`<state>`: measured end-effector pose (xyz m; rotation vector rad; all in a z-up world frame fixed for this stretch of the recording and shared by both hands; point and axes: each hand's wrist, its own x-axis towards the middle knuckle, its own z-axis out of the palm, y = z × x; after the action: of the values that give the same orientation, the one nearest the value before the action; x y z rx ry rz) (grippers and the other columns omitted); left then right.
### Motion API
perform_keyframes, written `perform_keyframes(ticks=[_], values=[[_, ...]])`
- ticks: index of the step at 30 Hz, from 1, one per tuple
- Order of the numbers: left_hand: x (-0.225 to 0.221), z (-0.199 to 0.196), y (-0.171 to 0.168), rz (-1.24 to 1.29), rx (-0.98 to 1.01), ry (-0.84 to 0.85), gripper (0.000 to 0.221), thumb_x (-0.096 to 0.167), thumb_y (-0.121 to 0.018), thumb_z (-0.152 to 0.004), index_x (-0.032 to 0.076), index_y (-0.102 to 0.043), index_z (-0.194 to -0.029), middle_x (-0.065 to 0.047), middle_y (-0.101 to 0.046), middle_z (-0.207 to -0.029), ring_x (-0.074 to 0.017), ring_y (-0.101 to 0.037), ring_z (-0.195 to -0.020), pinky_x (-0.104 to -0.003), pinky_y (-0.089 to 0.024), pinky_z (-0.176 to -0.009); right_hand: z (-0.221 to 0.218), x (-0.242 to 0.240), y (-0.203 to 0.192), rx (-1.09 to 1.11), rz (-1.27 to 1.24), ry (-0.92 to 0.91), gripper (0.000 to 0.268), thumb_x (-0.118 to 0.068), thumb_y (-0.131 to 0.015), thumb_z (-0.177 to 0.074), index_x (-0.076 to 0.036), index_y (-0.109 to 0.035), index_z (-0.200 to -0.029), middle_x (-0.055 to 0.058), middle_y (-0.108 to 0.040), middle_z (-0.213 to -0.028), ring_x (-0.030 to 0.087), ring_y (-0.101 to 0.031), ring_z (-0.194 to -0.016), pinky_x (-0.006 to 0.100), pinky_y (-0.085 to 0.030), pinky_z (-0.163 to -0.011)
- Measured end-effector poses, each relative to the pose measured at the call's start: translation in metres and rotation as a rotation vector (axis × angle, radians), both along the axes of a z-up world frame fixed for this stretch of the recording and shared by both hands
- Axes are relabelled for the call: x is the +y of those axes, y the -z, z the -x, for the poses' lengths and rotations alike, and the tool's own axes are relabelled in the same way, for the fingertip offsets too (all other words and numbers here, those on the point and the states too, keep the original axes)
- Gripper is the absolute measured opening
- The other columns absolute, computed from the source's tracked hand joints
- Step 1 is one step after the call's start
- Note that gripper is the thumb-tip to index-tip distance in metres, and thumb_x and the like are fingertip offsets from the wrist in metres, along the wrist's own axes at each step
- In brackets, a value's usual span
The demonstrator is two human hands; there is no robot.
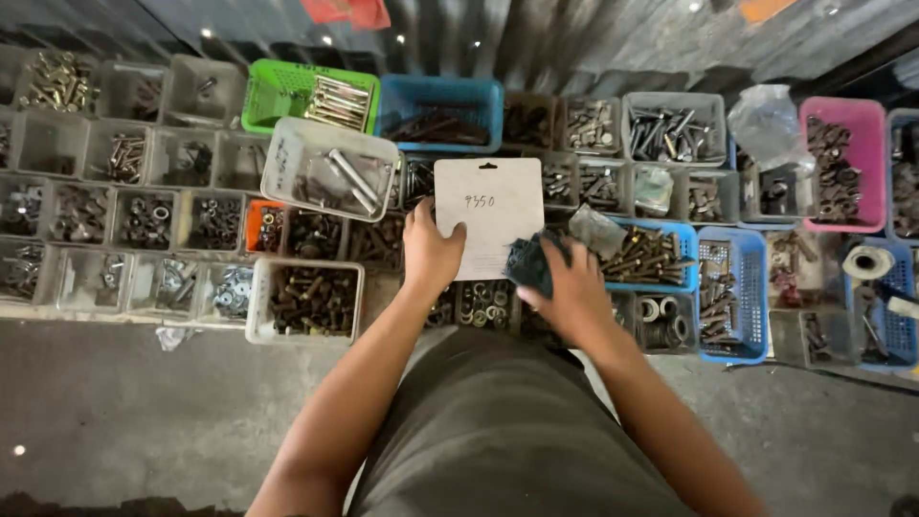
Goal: Cleaning and organizing various motorcycle parts and packages into bins and onto a wall-mounted display rack.
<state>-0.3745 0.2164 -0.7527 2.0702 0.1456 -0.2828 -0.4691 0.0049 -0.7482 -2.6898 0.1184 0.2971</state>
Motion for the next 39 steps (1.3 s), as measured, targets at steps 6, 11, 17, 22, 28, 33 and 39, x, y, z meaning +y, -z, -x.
perform_keyframes(ticks=[6, 11, 17, 22, 28, 33, 39], values=[[-0.002, -0.027, 0.103, 0.084, 0.227, -0.206, 0.073, 0.032, -0.086, -0.078, 0.003, -0.053, -0.137, -0.019, -0.067, -0.125, -0.0375, -0.064, -0.123, -0.052, -0.052, -0.104, 0.013, -0.023, 0.070, -0.382, 0.004, -0.134, 0.041, -0.024, -0.072, -0.092, -0.018, -0.071, -0.133, 0.017, -0.063, -0.114, 0.041, -0.069, -0.099, 0.048, -0.059, -0.079], [-0.005, -0.016, 0.045, 0.473, 0.169, -0.194, 0.035, 0.019, -0.082, -0.080, 0.004, -0.073, -0.110, -0.018, -0.075, -0.102, -0.0293, -0.072, -0.100, -0.043, -0.056, -0.085, -0.025, -0.034, 0.077, -0.678, -0.013, 0.123, 0.019, -0.034, -0.081, -0.088, -0.022, -0.079, -0.103, -0.001, -0.065, -0.104, 0.021, -0.069, -0.098, 0.033, -0.056, -0.088], [-0.035, 0.004, 0.040, 0.781, 0.030, -0.200, 0.040, 0.022, -0.053, -0.110, 0.002, -0.051, -0.144, -0.027, -0.058, -0.141, -0.0322, -0.050, -0.135, -0.051, -0.043, -0.111, -0.067, 0.051, 0.094, -0.650, -0.326, 0.073, 0.049, -0.006, -0.053, -0.103, 0.020, -0.044, -0.144, 0.048, -0.037, -0.148, 0.058, -0.037, -0.139, 0.060, -0.026, -0.122], [-0.005, -0.007, 0.033, 0.713, 0.052, -0.110, 0.049, 0.040, -0.039, -0.113, 0.004, -0.060, -0.139, -0.022, -0.064, -0.133, -0.0319, -0.058, -0.126, -0.050, -0.047, -0.110, -0.064, 0.094, 0.024, -0.686, -0.318, -0.224, 0.052, -0.024, -0.037, -0.110, 0.002, -0.042, -0.154, 0.029, -0.035, -0.161, 0.049, -0.030, -0.149, 0.054, -0.022, -0.124], [0.004, 0.000, -0.051, 0.782, -0.098, 0.051, 0.047, 0.034, -0.039, -0.114, 0.005, -0.072, -0.099, -0.002, -0.064, -0.091, -0.0122, -0.056, -0.087, -0.035, -0.053, -0.088, -0.127, 0.044, 0.035, -0.806, 0.474, -0.005, 0.049, -0.022, -0.031, -0.111, -0.005, -0.043, -0.156, 0.017, -0.040, -0.159, 0.033, -0.033, -0.148, 0.048, -0.023, -0.125], [-0.011, -0.002, -0.067, 0.836, -0.173, 0.097, 0.042, 0.031, -0.038, -0.114, 0.010, -0.066, -0.092, 0.000, -0.058, -0.086, -0.0159, -0.055, -0.084, -0.034, -0.050, -0.080, -0.091, 0.105, -0.047, -0.762, -0.377, -0.098, 0.060, -0.035, -0.019, -0.114, 0.001, -0.037, -0.157, 0.029, -0.034, -0.163, 0.048, -0.024, -0.152, 0.057, -0.011, -0.127], [-0.029, 0.014, -0.058, 0.732, -0.400, -0.021, 0.043, 0.024, -0.041, -0.114, 0.010, -0.056, -0.076, 0.004, -0.048, -0.073, -0.0107, -0.041, -0.069, -0.028, -0.042, -0.067, -0.117, 0.014, -0.056, -0.953, -0.186, -0.256, 0.053, -0.029, -0.032, -0.115, 0.002, -0.043, -0.156, 0.024, -0.036, -0.164, 0.043, -0.027, -0.154, 0.051, -0.015, -0.128]])
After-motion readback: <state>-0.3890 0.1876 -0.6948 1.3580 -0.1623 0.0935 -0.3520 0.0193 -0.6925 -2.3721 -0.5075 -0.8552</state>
